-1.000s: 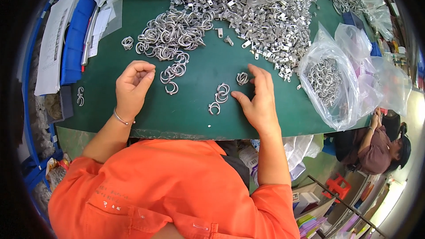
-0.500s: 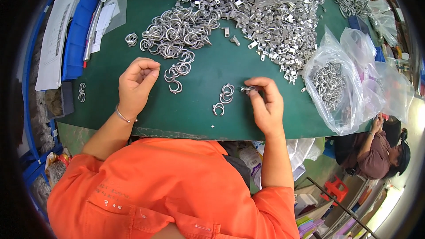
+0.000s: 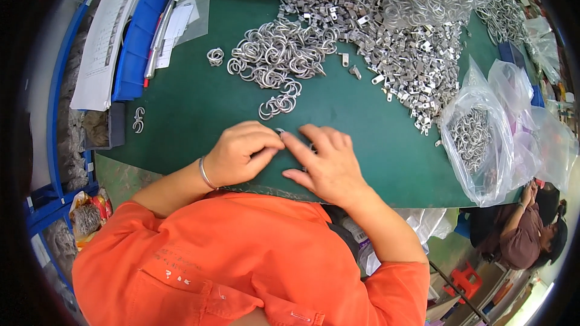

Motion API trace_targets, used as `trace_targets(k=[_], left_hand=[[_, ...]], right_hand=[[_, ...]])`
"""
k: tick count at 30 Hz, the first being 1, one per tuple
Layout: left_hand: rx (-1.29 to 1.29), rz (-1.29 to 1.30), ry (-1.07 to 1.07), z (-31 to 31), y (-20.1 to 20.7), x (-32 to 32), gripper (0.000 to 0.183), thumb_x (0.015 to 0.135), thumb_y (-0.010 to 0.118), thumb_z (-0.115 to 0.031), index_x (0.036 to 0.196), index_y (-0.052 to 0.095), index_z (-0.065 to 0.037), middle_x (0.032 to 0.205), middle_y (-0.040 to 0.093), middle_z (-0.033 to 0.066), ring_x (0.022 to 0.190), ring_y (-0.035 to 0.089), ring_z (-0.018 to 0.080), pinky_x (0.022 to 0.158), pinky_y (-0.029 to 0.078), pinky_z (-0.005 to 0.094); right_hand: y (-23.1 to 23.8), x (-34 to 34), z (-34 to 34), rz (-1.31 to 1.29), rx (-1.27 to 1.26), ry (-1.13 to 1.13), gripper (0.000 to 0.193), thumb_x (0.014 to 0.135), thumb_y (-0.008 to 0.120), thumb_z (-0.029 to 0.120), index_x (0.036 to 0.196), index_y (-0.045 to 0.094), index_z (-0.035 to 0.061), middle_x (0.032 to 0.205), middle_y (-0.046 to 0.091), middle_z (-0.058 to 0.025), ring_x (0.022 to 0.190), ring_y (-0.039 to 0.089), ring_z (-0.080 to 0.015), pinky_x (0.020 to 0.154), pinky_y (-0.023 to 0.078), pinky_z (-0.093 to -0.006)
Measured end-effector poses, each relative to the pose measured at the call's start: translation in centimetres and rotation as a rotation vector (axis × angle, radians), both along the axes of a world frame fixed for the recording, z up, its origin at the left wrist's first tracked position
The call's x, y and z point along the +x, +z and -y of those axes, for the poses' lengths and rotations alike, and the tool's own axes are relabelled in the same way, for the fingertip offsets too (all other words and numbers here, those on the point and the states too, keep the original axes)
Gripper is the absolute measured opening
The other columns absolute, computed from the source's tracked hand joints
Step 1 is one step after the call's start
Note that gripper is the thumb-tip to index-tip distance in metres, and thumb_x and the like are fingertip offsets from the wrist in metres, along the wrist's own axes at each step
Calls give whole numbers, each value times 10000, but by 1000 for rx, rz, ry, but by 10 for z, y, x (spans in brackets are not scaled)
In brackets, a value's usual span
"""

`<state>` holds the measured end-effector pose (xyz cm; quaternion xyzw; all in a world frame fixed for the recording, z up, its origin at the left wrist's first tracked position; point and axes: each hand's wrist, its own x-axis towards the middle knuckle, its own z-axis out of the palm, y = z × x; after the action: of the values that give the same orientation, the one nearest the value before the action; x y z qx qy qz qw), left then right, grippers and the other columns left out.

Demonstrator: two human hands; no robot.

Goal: The person writes on a small white card using a red pen and places it inside a clear plastic bag. They then gather a large quantity of metal rings and tabs from the table surface and place them into the bag, before closing it by hand.

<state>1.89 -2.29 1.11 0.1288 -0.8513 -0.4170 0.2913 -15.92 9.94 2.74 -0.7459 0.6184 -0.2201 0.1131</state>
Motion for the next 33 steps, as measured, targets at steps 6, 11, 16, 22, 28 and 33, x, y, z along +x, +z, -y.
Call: trace_targets(k=[6,11,16,22,28,33], left_hand=[[443,-231,326,15,-7,3,91,857,530,54,913,578,0,909,630,79,635,515,67,567,429,196],[656,-205,437,24,-12,7,87,870,534,16,933,586,-13,880,639,64,603,460,40,522,358,177],[662,-205,403,29,-13,12,75,886,529,9,934,580,-20,890,627,64,614,468,46,534,374,173],[700,-243,418,31,-16,12,67,880,549,20,927,586,-10,867,640,65,617,488,49,543,389,171],[713,-222,398,26,-10,3,69,872,556,27,928,583,-3,861,642,64,619,492,53,549,393,178],[667,-188,415,28,-14,4,60,883,545,2,925,585,-11,875,635,62,606,473,48,527,370,179]], right_hand=[[-12,11,9,-30,-199,29,266,697,739,221,869,579,96,939,556,-43,816,523,-246,633,426,-368],[-18,-7,-5,-79,-339,131,179,719,700,158,794,545,111,710,438,-19,629,475,-201,526,373,-340],[-19,-16,-18,-80,-357,101,201,697,716,126,723,518,102,650,434,-14,559,475,-188,487,383,-326],[13,-90,-37,-214,-608,-426,173,669,693,-8,685,541,72,674,579,-55,533,556,-218,487,480,-314],[50,-180,-67,-842,-582,-787,50,772,679,58,807,646,49,784,619,-90,701,598,-266,605,483,-363],[27,-66,-42,38,-76,-414,213,774,669,96,979,619,61,970,597,-138,873,587,-318,712,506,-405]])
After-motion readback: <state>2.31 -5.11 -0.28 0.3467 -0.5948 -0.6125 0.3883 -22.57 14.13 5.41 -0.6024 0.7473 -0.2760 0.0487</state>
